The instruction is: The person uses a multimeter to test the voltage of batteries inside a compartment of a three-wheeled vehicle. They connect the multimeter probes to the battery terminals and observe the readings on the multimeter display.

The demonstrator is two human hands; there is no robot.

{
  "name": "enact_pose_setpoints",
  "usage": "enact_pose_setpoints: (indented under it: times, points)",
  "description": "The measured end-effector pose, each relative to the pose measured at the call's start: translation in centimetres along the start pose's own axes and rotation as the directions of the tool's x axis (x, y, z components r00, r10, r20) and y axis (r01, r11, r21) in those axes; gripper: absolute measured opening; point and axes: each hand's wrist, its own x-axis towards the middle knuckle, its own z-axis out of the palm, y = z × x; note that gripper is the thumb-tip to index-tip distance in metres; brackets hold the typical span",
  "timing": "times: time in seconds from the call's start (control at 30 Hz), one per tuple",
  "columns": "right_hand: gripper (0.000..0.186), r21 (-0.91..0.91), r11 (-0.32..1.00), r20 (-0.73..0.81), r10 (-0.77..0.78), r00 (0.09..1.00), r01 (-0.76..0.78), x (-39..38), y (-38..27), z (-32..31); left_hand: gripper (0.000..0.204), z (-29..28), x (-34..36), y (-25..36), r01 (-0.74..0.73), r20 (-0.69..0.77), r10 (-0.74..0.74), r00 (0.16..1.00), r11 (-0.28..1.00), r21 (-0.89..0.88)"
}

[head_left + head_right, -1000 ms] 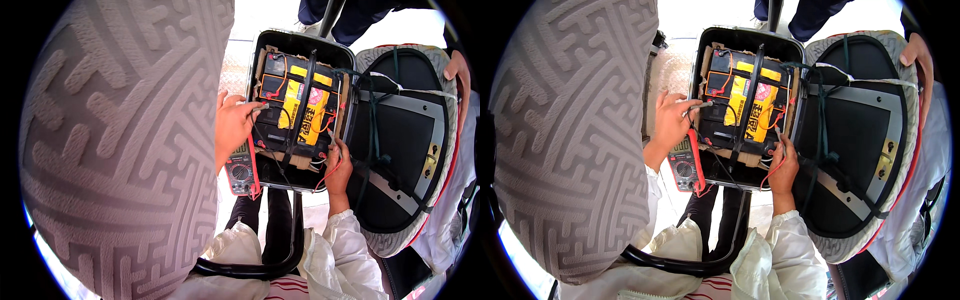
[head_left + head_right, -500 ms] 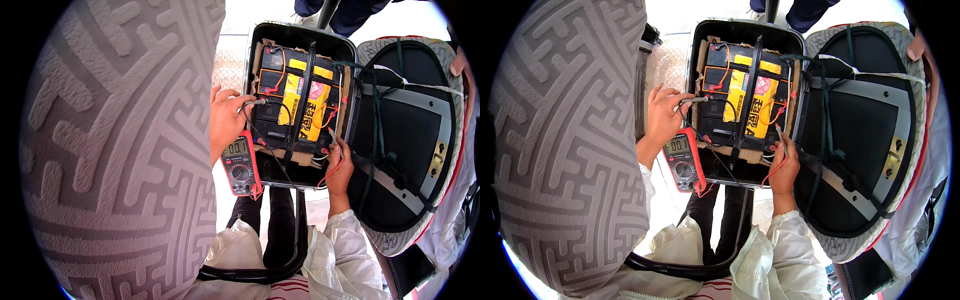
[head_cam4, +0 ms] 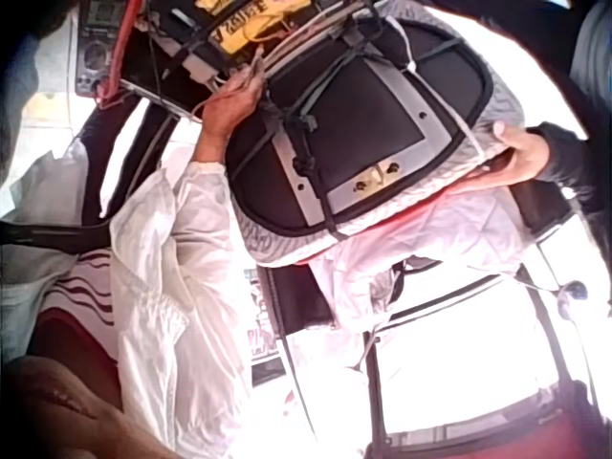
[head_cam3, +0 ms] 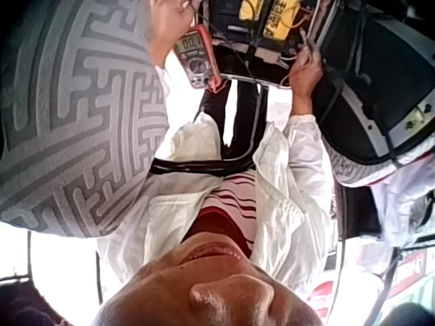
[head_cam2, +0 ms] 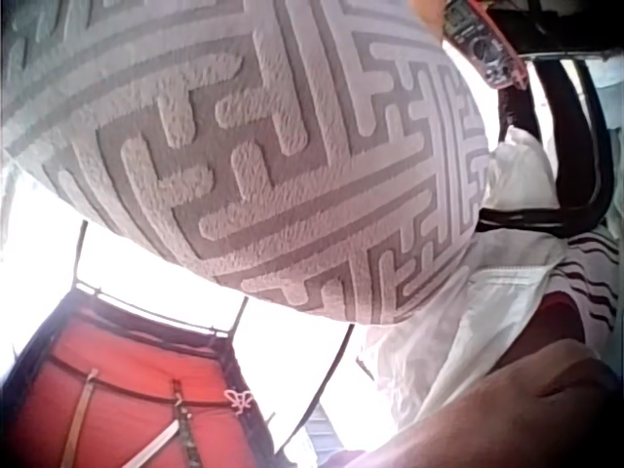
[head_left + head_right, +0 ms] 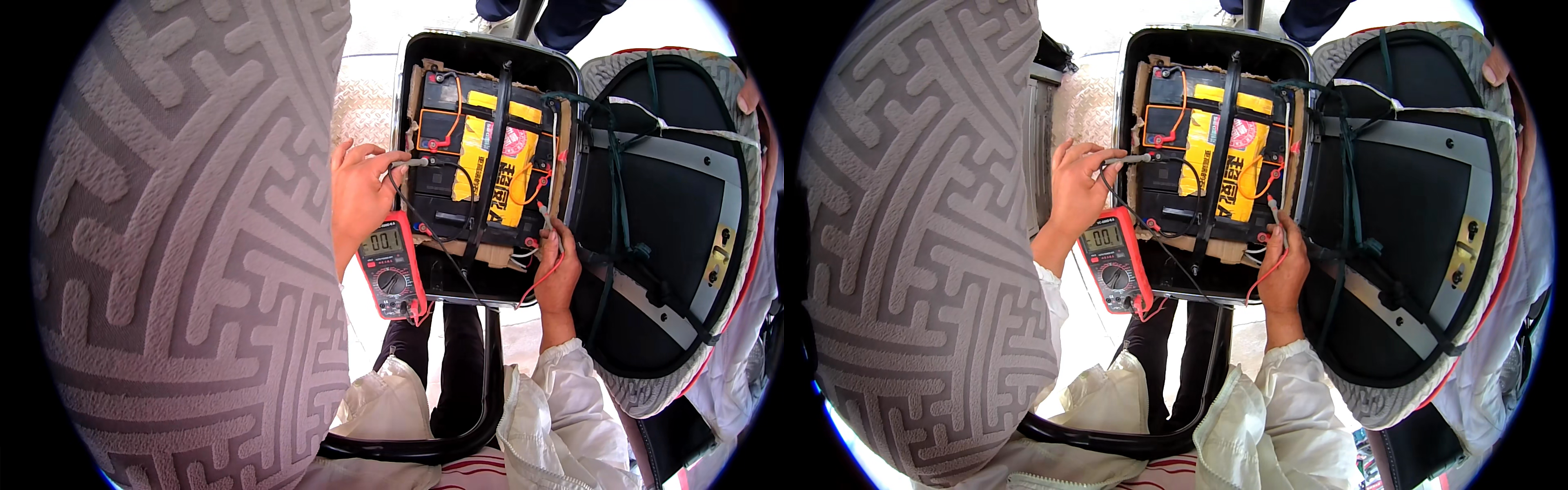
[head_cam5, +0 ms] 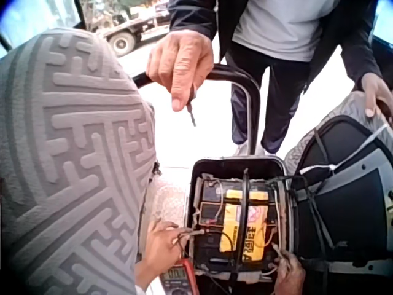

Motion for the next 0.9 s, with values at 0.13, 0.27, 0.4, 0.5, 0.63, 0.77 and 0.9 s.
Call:
enact_pose_setpoints:
  times: [0.13,0.27,0.4,0.5,0.63,0.77,0.9]
  points:
    - [0.03,0.001,1.0,-0.003,-0.013,1.0,0.013,0.2,0.0,0.0,0.017,-0.1,0.1,-0.1,-0.003,0.005,0.003,1.0,1.0,0.012]
    - [0.03,0.012,1.0,0.004,-0.014,1.0,0.014,0.3,-0.3,0.3,0.017,-0.9,0.2,0.0,0.018,0.021,-0.018,1.0,1.0,0.021]
    - [0.03,-0.013,1.0,-0.02,-0.011,1.0,0.011,0.6,-0.3,-0.2,0.017,0.1,0.3,0.1,-0.021,0.014,0.021,1.0,1.0,0.019]
    - [0.031,-0.004,1.0,-0.022,-0.024,0.999,0.024,1.0,-0.9,0.1,0.018,-0.3,0.4,0.1,-0.024,0.007,0.023,1.0,0.999,0.037]
    - [0.031,-0.021,0.998,-0.031,-0.057,0.998,0.057,1.9,-1.1,0.4,0.017,-0.2,0.7,0.3,0.011,0.004,-0.011,1.0,0.999,0.04]
    - [0.032,0.048,0.995,-0.006,0.082,0.997,-0.082,2.6,-1.4,0.9,0.016,-0.7,1.4,0.4,0.009,0.034,-0.011,0.999,0.999,0.05]
    - [0.032,0.059,0.997,-0.044,0.059,0.997,-0.057,3.1,-0.8,1.2,0.014,-0.6,2.1,0.0,0.013,0.054,-0.015,0.998,1.0,0.028]
